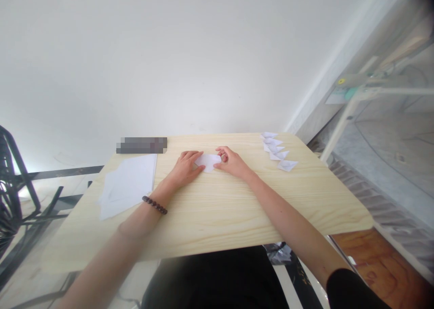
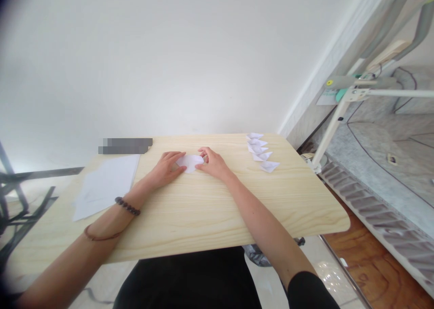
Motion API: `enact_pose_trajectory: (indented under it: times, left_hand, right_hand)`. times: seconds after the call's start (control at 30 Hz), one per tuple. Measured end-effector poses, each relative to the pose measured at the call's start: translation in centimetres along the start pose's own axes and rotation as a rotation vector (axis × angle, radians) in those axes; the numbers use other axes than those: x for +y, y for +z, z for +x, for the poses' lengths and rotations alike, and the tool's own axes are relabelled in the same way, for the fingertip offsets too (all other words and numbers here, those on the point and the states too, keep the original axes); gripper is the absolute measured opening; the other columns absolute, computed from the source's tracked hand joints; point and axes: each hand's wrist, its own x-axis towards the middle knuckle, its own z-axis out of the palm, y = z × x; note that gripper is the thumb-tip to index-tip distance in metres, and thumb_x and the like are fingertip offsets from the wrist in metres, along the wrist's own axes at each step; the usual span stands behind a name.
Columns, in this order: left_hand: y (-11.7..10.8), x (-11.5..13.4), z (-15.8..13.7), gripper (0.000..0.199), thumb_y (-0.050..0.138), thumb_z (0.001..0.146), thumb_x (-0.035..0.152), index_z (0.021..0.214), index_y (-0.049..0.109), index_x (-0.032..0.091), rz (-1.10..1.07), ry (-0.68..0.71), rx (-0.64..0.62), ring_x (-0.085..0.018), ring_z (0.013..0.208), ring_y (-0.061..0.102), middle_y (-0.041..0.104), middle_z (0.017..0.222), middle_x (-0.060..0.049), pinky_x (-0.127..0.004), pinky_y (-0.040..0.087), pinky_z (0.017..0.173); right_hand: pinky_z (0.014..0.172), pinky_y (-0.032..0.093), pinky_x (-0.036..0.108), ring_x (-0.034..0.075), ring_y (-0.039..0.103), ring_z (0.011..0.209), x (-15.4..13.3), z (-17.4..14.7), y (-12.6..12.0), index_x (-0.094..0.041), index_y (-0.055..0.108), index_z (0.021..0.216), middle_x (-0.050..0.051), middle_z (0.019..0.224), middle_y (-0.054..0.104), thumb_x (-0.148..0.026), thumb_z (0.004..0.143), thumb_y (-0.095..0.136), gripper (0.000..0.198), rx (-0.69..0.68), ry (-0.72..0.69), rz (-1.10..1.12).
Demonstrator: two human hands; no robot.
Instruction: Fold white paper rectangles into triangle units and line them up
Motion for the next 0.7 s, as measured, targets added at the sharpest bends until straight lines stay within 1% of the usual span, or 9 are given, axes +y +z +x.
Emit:
enact_pose_trajectory:
  times: [0.07, 0.17, 0.23, 0.33, 0.43, 0.53, 0.63, 0.7]
  left_hand:
    - [-0.06, 0.07, -0.03, 0.045, 0.047, 0.079, 0.032, 0.121, 0.043, 0.017, -0.036, 0.017, 0.004, -0.024, 0.109, 0.037, 0.045, 0.115, -0.01, -0.04, 0.033, 0.094]
    - [-0.09, 0.16, -0.06, 0.048, 0.049, 0.077, 0.032, 0.122, 0.042, 0.017, -0.079, 0.036, -0.004, -0.022, 0.106, 0.039, 0.043, 0.112, -0.01, -0.037, 0.035, 0.092]
    - [-0.09, 0.18, -0.05, 0.049, 0.05, 0.077, 0.033, 0.122, 0.042, 0.017, -0.086, 0.04, -0.015, -0.022, 0.103, 0.04, 0.042, 0.109, -0.01, -0.036, 0.036, 0.091]
    - [-0.08, 0.18, 0.02, 0.043, 0.047, 0.078, 0.032, 0.119, 0.046, 0.019, -0.073, 0.024, -0.021, -0.022, 0.099, 0.041, 0.044, 0.104, -0.009, -0.038, 0.036, 0.089]
    - [-0.05, 0.15, 0.15, 0.035, 0.045, 0.079, 0.031, 0.113, 0.051, 0.02, -0.049, 0.005, -0.026, -0.022, 0.094, 0.044, 0.047, 0.098, -0.008, -0.039, 0.037, 0.087]
    - [-0.05, 0.11, 0.32, 0.028, 0.045, 0.079, 0.031, 0.101, 0.057, 0.019, -0.027, -0.029, -0.036, -0.021, 0.089, 0.046, 0.051, 0.092, -0.007, -0.038, 0.037, 0.083]
    - [-0.12, 0.13, 0.46, 0.021, 0.047, 0.078, 0.031, 0.09, 0.058, 0.018, -0.02, -0.053, -0.039, -0.02, 0.084, 0.049, 0.055, 0.086, -0.006, -0.036, 0.038, 0.078]
    - [-0.22, 0.21, 0.5, 0.018, 0.048, 0.077, 0.032, 0.086, 0.057, 0.019, -0.021, -0.055, -0.046, -0.019, 0.08, 0.05, 0.056, 0.082, -0.004, -0.035, 0.039, 0.075]
  right_hand:
    - [0.063, 0.039, 0.023, 0.008, 0.046, 0.063, 0.14, 0.09, -0.1, -0.02, 0.05, 0.106, 0.0, 0.087, 0.055, -0.032, 0.061, 0.064, 0.049, -0.038, -0.009, 0.0]
    - [0.061, 0.037, 0.022, 0.008, 0.046, 0.063, 0.05, 0.14, -0.32, -0.019, 0.058, 0.095, -0.001, 0.078, 0.055, -0.031, 0.062, 0.063, 0.036, -0.069, -0.032, -0.025]
    - [0.059, 0.037, 0.021, 0.008, 0.046, 0.062, -0.13, 0.13, -0.42, -0.018, 0.059, 0.092, -0.002, 0.074, 0.055, -0.029, 0.064, 0.062, 0.031, -0.077, -0.032, -0.029]
    - [0.06, 0.036, 0.021, 0.008, 0.046, 0.061, -0.33, 0.14, -0.47, -0.018, 0.06, 0.09, -0.002, 0.072, 0.056, -0.027, 0.066, 0.06, 0.026, -0.084, -0.023, -0.04]
    - [0.061, 0.035, 0.021, 0.009, 0.046, 0.062, -0.4, 0.18, -0.45, -0.02, 0.061, 0.092, -0.002, 0.074, 0.059, -0.025, 0.067, 0.059, 0.025, -0.086, -0.04, -0.076]
    - [0.062, 0.035, 0.022, 0.009, 0.047, 0.065, -0.4, 0.17, -0.44, -0.021, 0.062, 0.092, -0.001, 0.078, 0.061, -0.025, 0.069, 0.057, 0.023, -0.096, -0.073, -0.107]
    - [0.063, 0.036, 0.022, 0.009, 0.048, 0.065, -0.36, 0.06, -0.45, -0.02, 0.063, 0.088, 0.0, 0.081, 0.062, -0.024, 0.071, 0.056, 0.019, -0.101, -0.087, -0.105]
    - [0.063, 0.036, 0.022, 0.009, 0.049, 0.064, -0.32, 0.0, -0.45, -0.02, 0.063, 0.087, 0.0, 0.081, 0.062, -0.023, 0.071, 0.056, 0.018, -0.101, -0.091, -0.088]
